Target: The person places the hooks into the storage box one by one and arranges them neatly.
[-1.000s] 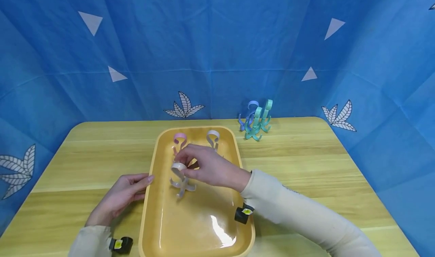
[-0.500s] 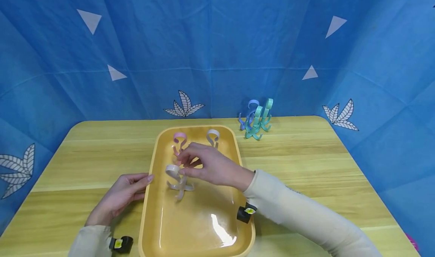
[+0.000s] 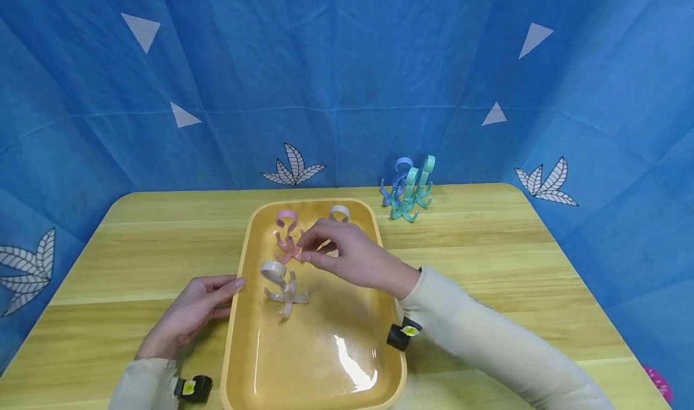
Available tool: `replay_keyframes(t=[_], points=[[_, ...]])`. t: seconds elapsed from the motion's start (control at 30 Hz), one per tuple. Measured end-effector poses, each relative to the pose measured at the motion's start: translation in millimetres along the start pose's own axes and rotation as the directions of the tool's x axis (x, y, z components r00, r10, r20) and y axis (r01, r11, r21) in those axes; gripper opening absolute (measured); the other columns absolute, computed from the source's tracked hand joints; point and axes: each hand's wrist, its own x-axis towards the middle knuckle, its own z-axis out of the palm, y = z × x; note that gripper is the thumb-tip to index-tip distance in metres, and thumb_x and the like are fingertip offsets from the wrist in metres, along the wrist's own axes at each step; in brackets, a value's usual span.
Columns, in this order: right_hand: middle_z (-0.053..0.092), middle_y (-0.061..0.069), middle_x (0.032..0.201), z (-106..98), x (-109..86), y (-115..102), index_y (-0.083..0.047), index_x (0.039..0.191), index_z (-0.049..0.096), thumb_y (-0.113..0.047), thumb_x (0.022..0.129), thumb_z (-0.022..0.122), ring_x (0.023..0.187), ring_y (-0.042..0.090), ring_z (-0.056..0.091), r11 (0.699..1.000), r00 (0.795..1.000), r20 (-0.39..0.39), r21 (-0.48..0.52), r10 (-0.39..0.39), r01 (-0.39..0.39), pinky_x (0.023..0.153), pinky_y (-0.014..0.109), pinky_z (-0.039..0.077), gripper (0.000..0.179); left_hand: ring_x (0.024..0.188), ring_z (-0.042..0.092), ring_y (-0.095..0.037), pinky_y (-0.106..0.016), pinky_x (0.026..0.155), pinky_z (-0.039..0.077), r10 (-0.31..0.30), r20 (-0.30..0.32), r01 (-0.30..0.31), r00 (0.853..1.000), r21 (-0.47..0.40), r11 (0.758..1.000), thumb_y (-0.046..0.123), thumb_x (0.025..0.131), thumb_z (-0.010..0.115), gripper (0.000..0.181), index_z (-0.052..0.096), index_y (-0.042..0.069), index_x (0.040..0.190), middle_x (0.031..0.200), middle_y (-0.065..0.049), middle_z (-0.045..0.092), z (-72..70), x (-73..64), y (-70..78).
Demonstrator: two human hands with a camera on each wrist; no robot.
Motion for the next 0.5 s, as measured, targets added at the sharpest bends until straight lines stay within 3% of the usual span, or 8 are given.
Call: replay_keyframes(t=[0.27,0.5], points=[[0.063,-0.003,0.101,-13.4,-4.8,1.9,-0.006,0.111,0.068,-0.008,0.097,0.063,0.094,0.009,0.060,0.999,0.999,-0.031,0.007,0.043,-0.043,0.083,0.026,0.056,0.015,0.100,0.066,-0.021,-0.039,0.087,0.056,-0.001,0.006,0.001,1.000,-0.017,1.000,0.017,0.103,0.056,0.057,0.035,-0.023,0.136,0.131,-0.031,0.052,-1.0,0.2,0.3],[0.066,-0.001,0.100,-26.1,-5.5,3.9,-0.005,0.110,0.068,-0.004,0.095,0.062,0.093,0.011,0.062,1.000,0.996,-0.091,-0.012,0.002,-0.003,0.081,0.026,0.057,0.016,0.101,0.066,-0.020,-0.039,0.087,0.056,-0.002,0.003,0.002,1.000,-0.018,1.000,0.018,0.103,0.055,0.057,0.035,-0.023,0.137,0.134,-0.033,0.049,0.2,-0.8,2.0]])
